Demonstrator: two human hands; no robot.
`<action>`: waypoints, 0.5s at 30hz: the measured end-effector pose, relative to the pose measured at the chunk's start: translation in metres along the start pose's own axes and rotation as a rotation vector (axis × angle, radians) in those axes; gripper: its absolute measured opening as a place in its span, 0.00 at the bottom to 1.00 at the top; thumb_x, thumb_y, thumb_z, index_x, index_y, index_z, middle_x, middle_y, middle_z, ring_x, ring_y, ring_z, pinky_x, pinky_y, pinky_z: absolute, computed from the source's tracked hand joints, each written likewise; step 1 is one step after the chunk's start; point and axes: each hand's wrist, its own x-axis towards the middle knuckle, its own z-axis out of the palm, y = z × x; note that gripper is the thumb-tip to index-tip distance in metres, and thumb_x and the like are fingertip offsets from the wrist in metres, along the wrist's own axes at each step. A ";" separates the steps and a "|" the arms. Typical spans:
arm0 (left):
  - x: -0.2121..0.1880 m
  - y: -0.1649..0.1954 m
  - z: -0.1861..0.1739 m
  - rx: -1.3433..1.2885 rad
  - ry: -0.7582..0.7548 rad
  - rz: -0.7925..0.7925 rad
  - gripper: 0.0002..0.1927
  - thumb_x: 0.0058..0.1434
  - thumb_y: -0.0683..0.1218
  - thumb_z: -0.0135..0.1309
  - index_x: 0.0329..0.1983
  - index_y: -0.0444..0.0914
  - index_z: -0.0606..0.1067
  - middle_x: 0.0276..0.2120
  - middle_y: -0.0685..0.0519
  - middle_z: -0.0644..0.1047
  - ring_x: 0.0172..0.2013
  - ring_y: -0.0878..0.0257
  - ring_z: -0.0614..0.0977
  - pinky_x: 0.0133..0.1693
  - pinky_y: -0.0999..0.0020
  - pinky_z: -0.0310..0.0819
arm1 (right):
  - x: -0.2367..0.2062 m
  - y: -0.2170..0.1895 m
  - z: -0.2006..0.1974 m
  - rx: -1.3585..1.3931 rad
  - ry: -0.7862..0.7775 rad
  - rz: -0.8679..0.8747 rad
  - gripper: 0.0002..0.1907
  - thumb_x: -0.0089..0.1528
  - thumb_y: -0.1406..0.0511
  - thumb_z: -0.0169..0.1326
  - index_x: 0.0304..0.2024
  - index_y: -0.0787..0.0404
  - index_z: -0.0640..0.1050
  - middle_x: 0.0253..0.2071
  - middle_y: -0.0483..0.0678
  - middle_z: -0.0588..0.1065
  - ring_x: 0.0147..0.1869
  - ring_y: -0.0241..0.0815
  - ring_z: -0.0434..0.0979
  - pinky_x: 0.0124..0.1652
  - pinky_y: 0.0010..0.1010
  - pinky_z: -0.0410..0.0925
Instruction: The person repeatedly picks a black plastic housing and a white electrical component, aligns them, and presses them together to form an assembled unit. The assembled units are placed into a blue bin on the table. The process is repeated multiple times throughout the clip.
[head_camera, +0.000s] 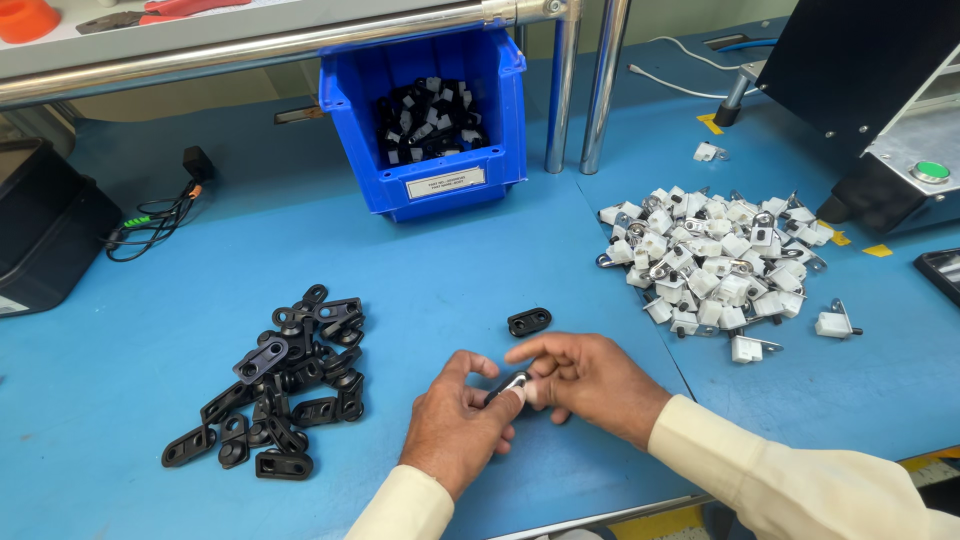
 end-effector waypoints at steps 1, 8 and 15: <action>0.001 -0.001 0.000 -0.021 -0.004 0.001 0.14 0.59 0.47 0.62 0.46 0.42 0.73 0.27 0.52 0.81 0.24 0.65 0.82 0.27 0.70 0.77 | -0.001 0.001 0.001 -0.066 0.024 -0.043 0.18 0.58 0.72 0.59 0.51 0.55 0.82 0.30 0.42 0.78 0.33 0.30 0.78 0.32 0.25 0.73; 0.010 -0.010 -0.003 -0.190 -0.048 0.038 0.12 0.59 0.46 0.63 0.41 0.36 0.76 0.26 0.49 0.82 0.25 0.65 0.82 0.28 0.70 0.78 | -0.003 0.015 0.012 -0.287 0.176 -0.294 0.14 0.57 0.72 0.62 0.45 0.61 0.85 0.33 0.45 0.82 0.33 0.31 0.80 0.33 0.25 0.75; 0.005 -0.015 0.002 -0.131 0.102 0.248 0.17 0.54 0.38 0.62 0.47 0.41 0.77 0.34 0.55 0.86 0.32 0.71 0.86 0.36 0.75 0.82 | 0.000 0.012 0.016 0.055 0.164 -0.050 0.13 0.59 0.71 0.61 0.47 0.66 0.82 0.31 0.48 0.81 0.30 0.34 0.78 0.32 0.27 0.74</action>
